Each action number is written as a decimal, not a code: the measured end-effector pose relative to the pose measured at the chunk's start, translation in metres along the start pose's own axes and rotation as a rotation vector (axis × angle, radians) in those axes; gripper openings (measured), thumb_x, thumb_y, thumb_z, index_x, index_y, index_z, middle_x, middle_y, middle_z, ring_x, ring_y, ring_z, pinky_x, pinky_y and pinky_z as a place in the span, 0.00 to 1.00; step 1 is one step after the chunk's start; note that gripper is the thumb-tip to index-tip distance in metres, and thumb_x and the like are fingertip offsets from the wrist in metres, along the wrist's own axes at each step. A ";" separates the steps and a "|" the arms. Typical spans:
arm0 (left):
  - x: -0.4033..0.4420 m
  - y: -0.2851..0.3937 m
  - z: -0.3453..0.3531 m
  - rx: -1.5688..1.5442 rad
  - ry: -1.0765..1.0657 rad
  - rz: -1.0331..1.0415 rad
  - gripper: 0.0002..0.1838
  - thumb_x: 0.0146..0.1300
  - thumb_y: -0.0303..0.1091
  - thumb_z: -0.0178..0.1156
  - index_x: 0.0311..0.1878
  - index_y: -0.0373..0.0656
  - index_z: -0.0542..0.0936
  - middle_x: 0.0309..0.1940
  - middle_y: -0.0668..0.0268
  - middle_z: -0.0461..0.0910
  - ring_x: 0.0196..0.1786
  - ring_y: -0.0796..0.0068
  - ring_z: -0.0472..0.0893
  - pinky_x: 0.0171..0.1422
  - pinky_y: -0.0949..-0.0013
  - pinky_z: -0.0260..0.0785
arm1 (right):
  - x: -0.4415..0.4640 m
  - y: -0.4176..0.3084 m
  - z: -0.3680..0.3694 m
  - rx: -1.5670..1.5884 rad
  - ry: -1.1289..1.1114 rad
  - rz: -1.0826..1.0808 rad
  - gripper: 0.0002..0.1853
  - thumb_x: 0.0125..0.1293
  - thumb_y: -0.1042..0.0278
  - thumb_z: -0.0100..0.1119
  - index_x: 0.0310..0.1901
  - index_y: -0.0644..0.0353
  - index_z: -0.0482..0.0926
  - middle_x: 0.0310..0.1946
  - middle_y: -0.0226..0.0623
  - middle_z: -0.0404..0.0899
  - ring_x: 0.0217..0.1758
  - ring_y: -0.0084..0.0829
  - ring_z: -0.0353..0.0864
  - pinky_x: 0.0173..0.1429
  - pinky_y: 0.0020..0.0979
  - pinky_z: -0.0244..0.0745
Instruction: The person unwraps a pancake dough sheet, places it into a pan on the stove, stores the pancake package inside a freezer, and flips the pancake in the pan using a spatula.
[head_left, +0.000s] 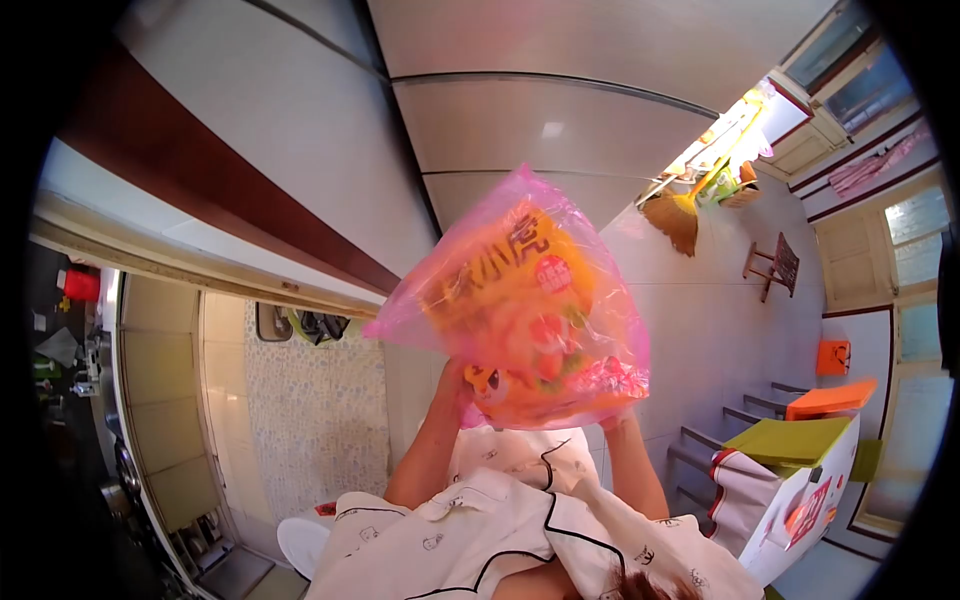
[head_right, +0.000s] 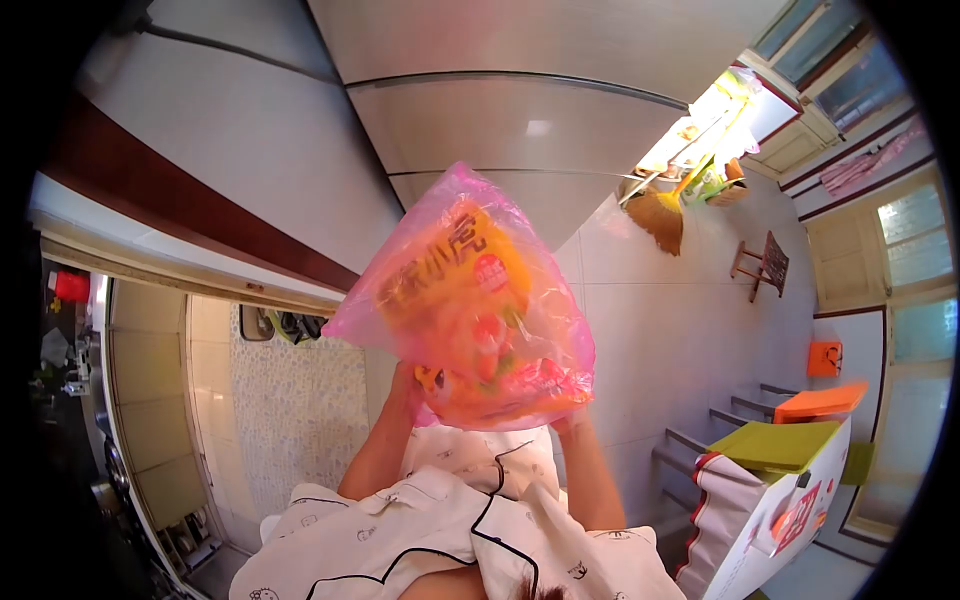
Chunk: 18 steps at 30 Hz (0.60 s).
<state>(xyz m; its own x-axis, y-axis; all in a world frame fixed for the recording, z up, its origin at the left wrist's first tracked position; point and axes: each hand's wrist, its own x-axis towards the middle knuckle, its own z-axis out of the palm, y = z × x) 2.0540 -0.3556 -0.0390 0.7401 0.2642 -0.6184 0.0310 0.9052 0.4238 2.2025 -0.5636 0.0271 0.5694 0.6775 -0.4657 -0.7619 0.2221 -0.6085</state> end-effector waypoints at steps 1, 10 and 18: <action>-0.001 -0.004 -0.014 0.006 -0.053 -0.012 0.20 0.56 0.42 0.58 0.48 0.41 0.70 0.42 0.61 0.76 0.42 0.69 0.78 0.44 0.67 0.75 | 0.020 0.008 0.010 0.005 -0.024 0.032 0.29 0.60 0.54 0.56 0.58 0.62 0.64 0.55 0.38 0.69 0.54 0.30 0.71 0.60 0.32 0.65; -0.029 0.024 0.005 0.763 0.168 0.476 0.21 0.54 0.37 0.61 0.48 0.38 0.69 0.41 0.63 0.75 0.43 0.73 0.77 0.43 0.70 0.73 | 0.066 0.000 0.025 -0.196 -0.265 0.363 0.28 0.59 0.57 0.57 0.58 0.62 0.65 0.55 0.38 0.69 0.54 0.29 0.71 0.60 0.31 0.65; -0.021 -0.023 0.043 -0.483 0.308 0.094 0.18 0.54 0.34 0.59 0.47 0.39 0.70 0.39 0.62 0.75 0.41 0.70 0.77 0.43 0.69 0.73 | 0.142 -0.047 0.041 -0.479 -0.938 0.771 0.27 0.58 0.60 0.59 0.57 0.62 0.66 0.55 0.38 0.69 0.54 0.29 0.72 0.60 0.31 0.65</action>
<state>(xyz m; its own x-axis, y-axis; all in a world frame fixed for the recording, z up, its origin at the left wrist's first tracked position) 2.0665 -0.3958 -0.0074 0.4931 0.3698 -0.7875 -0.3885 0.9035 0.1811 2.3067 -0.4488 0.0158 -0.5411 0.7892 -0.2906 -0.4978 -0.5790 -0.6457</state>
